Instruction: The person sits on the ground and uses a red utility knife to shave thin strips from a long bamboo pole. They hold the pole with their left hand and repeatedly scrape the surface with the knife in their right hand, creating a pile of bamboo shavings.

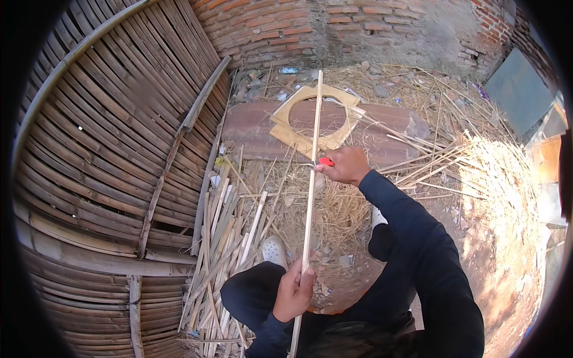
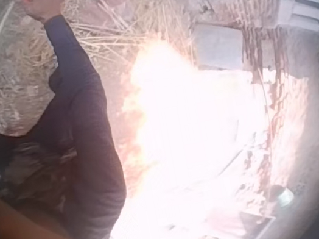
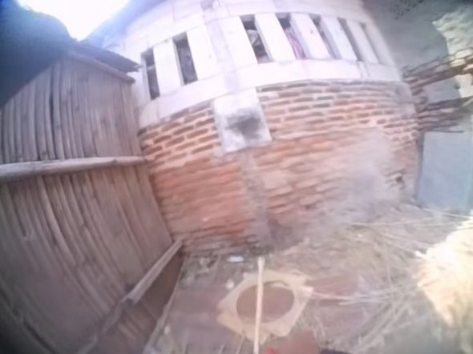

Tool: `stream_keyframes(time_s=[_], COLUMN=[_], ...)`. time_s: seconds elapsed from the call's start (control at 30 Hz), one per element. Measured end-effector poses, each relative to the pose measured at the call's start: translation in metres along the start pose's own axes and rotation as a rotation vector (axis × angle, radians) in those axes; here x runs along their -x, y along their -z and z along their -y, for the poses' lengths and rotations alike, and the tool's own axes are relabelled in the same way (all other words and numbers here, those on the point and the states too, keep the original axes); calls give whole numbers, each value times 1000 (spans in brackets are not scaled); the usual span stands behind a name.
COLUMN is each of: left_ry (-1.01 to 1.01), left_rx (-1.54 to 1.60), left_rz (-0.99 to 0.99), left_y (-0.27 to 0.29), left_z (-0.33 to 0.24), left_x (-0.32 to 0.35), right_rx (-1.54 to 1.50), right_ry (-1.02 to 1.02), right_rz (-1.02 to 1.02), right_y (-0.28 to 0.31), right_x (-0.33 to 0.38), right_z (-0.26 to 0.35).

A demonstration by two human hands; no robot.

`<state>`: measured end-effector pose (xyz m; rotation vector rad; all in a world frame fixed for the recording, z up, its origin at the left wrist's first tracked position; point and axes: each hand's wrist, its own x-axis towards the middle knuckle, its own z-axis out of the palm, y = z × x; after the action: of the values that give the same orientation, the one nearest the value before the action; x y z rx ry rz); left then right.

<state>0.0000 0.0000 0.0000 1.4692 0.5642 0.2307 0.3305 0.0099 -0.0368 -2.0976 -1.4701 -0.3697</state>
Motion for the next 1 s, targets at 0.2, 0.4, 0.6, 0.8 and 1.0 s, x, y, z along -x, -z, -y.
stream_keyframes(time_s=[0.2, 0.4, 0.6, 0.8, 1.0], left_ry=[96, 95, 59, 176, 353], left_rx=[30, -3, -25, 42, 257], left_rz=[9, 49, 75, 173, 53], left_y=[-18, -19, -26, -21, -24], left_z=[3, 3, 5, 12, 4], left_x=[51, 82, 98, 119, 124], right_rx=[25, 67, 121, 261, 18], right_ry=[-11, -117, -194, -851, -943], right_rz=[50, -25, -69, -27, -87], right_y=[13, 9, 26, 23, 13], right_x=[8, 8, 11, 22, 83], right_z=[-27, -64, -86, -149, -215])
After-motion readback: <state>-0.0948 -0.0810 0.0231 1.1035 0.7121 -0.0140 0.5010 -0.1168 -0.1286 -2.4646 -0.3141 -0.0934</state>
